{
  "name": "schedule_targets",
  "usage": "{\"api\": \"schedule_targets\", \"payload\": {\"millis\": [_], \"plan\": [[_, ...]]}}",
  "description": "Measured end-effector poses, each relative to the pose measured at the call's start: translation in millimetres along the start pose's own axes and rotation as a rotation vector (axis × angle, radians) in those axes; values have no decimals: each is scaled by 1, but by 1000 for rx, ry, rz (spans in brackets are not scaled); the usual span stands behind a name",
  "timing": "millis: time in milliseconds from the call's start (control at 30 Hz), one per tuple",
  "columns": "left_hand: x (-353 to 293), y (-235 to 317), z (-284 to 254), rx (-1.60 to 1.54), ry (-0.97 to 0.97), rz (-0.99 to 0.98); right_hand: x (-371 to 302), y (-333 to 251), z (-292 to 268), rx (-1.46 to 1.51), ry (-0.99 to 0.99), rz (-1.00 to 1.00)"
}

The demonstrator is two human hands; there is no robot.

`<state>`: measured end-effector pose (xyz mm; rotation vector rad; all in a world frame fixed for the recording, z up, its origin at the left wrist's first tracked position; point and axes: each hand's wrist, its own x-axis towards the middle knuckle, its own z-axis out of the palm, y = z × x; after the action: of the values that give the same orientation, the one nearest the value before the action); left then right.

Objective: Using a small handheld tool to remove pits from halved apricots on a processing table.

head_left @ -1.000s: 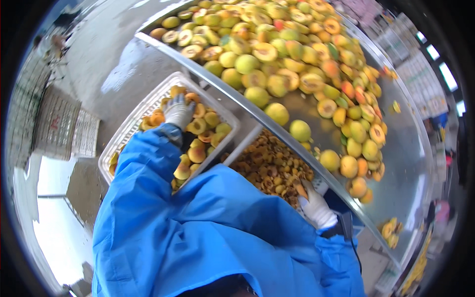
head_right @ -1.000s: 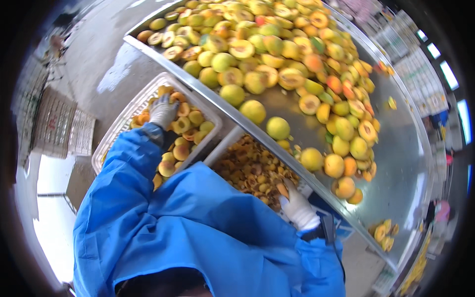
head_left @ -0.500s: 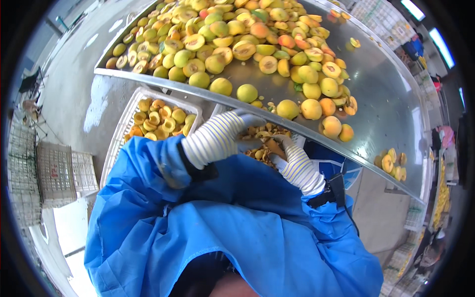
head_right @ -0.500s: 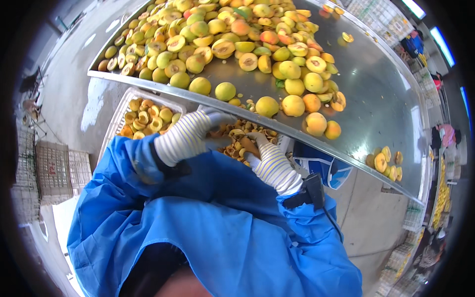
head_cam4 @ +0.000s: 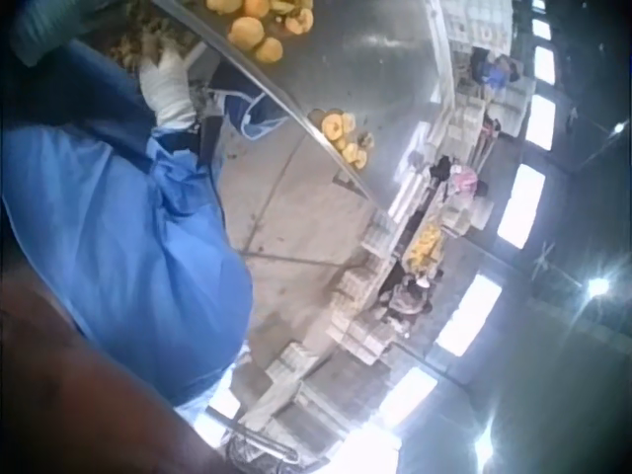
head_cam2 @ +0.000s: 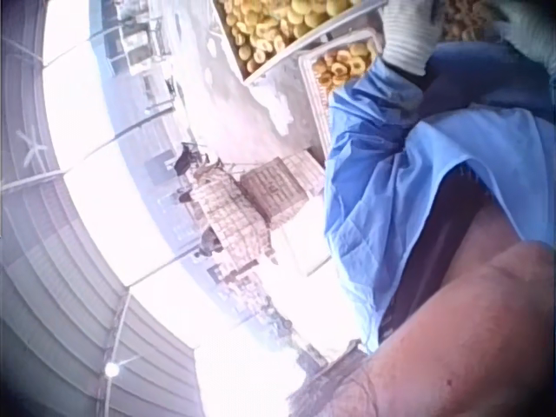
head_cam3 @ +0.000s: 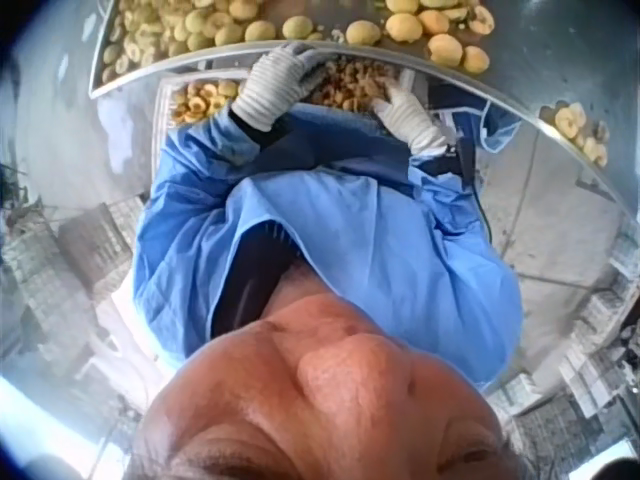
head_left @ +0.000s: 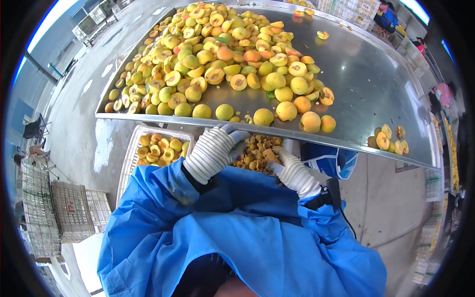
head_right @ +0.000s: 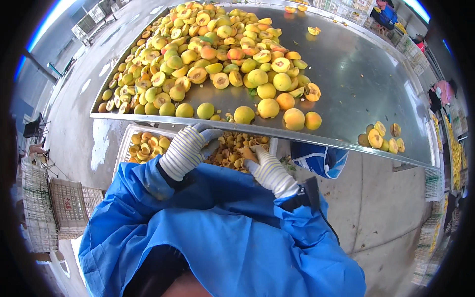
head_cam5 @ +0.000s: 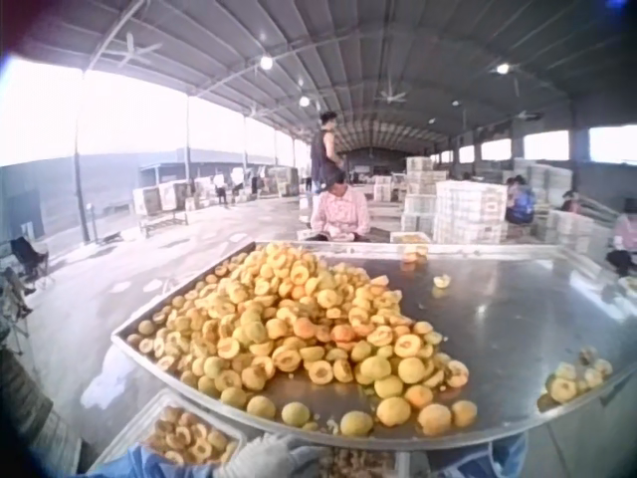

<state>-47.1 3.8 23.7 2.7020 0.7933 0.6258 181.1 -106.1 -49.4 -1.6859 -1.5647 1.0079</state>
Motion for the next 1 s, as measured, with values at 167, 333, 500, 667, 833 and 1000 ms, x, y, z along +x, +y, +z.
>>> {"api": "schedule_targets", "payload": {"millis": [167,333,500,667,833,1000], "plan": [[23,-9,4,-17,9,-74,-20,-29,-35,593,62,150],[103,-41,45,-338,-10,-255,-14,-32,-34,863,262,52],[136,-18,66,65,-323,-332,-12,-23,-37,826,303,78],[116,-37,53,-1017,-30,-693,-7,-28,-32,905,323,41],[63,-18,30,-2048,184,-576,1,-60,-26,772,173,76],[41,-7,27,-2125,389,-583,23,-63,5,15,398,-468]]}}
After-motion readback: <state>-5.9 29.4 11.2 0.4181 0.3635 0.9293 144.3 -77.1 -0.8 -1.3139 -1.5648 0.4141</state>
